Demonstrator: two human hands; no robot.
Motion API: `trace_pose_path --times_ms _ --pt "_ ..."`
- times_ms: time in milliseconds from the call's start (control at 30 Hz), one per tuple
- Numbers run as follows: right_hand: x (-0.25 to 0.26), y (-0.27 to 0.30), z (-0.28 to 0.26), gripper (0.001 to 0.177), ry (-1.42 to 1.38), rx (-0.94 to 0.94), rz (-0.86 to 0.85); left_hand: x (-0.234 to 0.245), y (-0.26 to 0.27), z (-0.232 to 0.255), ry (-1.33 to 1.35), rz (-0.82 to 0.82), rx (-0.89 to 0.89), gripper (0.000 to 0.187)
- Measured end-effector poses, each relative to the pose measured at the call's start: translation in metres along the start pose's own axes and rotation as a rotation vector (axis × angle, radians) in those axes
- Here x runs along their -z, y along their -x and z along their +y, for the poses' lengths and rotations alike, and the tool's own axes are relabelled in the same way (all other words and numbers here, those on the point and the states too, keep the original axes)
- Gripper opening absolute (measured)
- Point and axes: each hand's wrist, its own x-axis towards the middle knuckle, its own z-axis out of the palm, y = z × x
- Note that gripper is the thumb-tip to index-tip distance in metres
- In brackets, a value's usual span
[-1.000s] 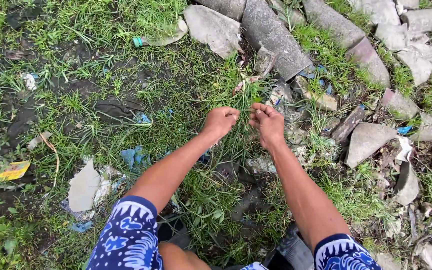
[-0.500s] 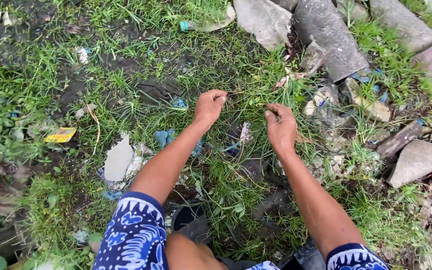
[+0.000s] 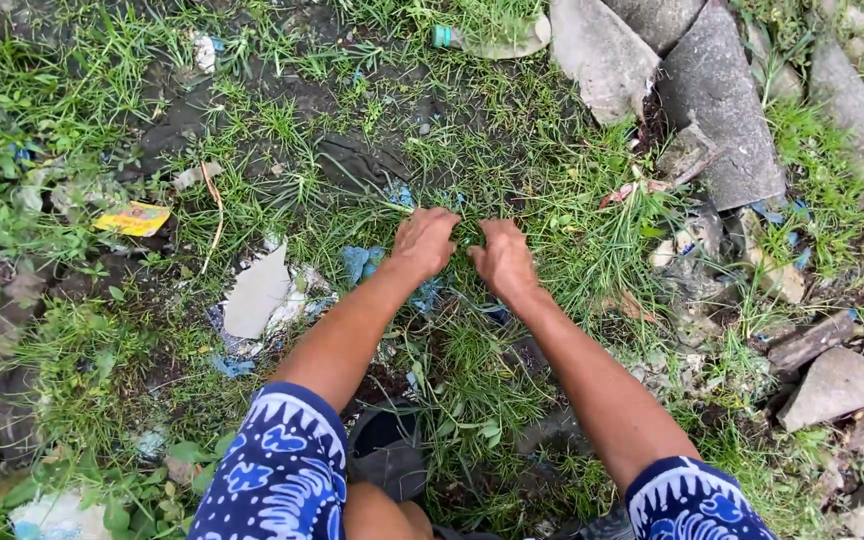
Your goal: Manual weeding of overgrown grass and plants on the ground in an outdoor area.
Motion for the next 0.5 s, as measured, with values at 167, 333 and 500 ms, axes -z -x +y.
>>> trace_pose_path --times_ms 167,333,500 --pt "0.012 -0.018 -0.026 0.042 -0.058 -0.287 -0.282 -0.006 -0.001 -0.008 -0.127 -0.044 -0.061 0.059" --pt "-0.014 -0.018 -0.012 0.032 -0.040 -0.317 -0.238 0.005 0.003 -0.001 -0.123 -0.110 -0.048 0.068" --pt "-0.024 -0.016 -0.002 0.012 0.069 -0.316 -0.300 -0.023 -0.004 -0.011 -0.221 -0.110 -0.054 0.064"
